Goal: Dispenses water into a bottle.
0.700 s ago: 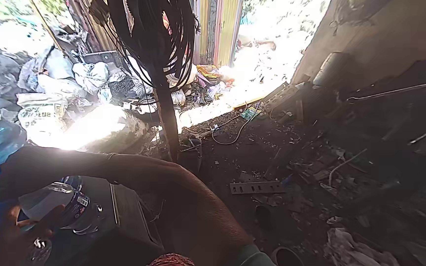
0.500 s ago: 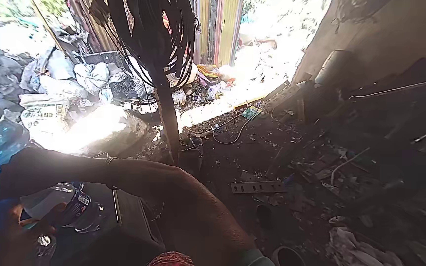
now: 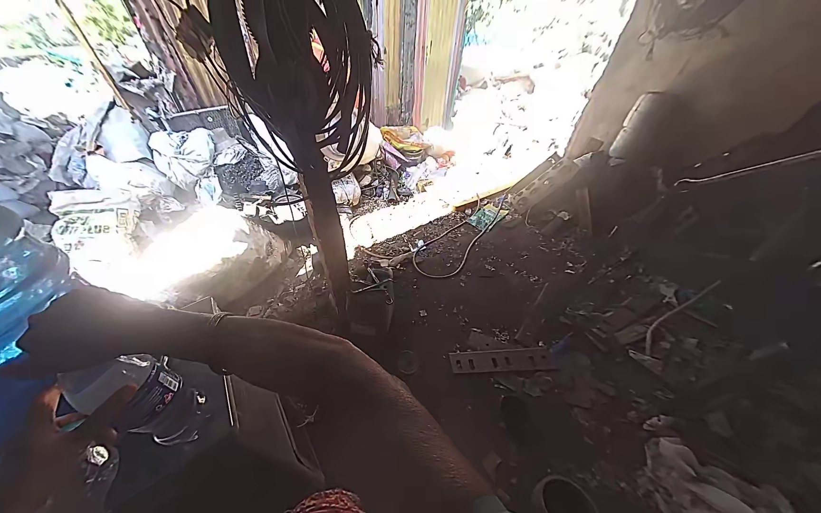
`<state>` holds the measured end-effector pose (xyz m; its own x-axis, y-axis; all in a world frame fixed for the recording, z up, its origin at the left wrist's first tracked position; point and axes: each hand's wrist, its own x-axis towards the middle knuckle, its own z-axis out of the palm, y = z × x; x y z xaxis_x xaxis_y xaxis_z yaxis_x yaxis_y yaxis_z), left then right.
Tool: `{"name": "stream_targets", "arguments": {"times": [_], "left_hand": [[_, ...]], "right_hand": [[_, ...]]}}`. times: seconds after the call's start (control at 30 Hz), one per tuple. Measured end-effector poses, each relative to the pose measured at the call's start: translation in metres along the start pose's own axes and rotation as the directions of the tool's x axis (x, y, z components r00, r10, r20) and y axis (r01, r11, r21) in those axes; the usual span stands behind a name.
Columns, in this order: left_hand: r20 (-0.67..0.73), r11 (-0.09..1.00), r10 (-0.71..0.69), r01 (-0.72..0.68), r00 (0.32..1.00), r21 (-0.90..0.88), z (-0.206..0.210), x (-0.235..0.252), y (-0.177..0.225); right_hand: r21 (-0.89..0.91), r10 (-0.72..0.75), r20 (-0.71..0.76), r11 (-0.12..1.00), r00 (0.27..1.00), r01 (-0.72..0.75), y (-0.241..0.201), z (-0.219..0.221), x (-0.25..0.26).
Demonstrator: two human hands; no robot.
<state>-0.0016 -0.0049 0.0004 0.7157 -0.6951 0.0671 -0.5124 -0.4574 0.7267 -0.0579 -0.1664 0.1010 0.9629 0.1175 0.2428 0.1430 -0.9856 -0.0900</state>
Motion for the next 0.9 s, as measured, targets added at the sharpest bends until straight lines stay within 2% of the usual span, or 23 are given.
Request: {"name": "stream_targets", "arguments": {"times": [0.17, 0.27, 0.3, 0.37, 0.53, 0.7, 0.83, 0.9], "left_hand": [[0.010, 1.000, 0.004, -0.003, 1.000, -0.029, 0.000, -0.003, -0.007], [0.003, 1.000, 0.020, -0.020, 1.000, -0.018, 0.000, -0.001, -0.011], [0.009, 0.999, 0.029, -0.028, 1.000, -0.028, 0.000, 0.001, -0.013], [0.000, 0.998, 0.043, -0.043, 0.999, -0.055, 0.003, 0.004, -0.015], [-0.019, 0.998, 0.028, -0.029, 0.999, -0.053, 0.006, -0.001, -0.009], [-0.038, 0.998, 0.019, -0.020, 0.999, -0.051, 0.006, -0.003, -0.010], [-0.042, 0.999, 0.002, -0.004, 0.999, -0.047, 0.007, 0.000, -0.012], [-0.063, 0.999, 0.006, -0.009, 0.998, -0.047, 0.009, 0.003, -0.016]], "right_hand": [[-0.214, -0.197, 0.121, 0.952, 0.973, 0.219, 0.010, -0.007, -0.002], [-0.281, -0.337, 0.045, 0.899, 0.940, 0.336, 0.018, 0.004, 0.000], [-0.273, -0.342, 0.047, 0.899, 0.938, 0.342, 0.018, 0.004, 0.000], [-0.209, -0.282, 0.091, 0.932, 0.955, 0.296, 0.013, -0.002, -0.001], [-0.118, -0.263, 0.036, 0.957, 0.964, 0.266, 0.021, 0.004, 0.005], [-0.155, -0.223, 0.011, 0.963, 0.975, 0.222, 0.013, 0.008, 0.006], [-0.057, -0.059, 0.081, 0.996, 0.995, 0.063, -0.007, -0.014, -0.010], [-0.072, -0.050, -0.007, 0.996, 0.999, 0.050, 0.002, 0.008, 0.003]]}}
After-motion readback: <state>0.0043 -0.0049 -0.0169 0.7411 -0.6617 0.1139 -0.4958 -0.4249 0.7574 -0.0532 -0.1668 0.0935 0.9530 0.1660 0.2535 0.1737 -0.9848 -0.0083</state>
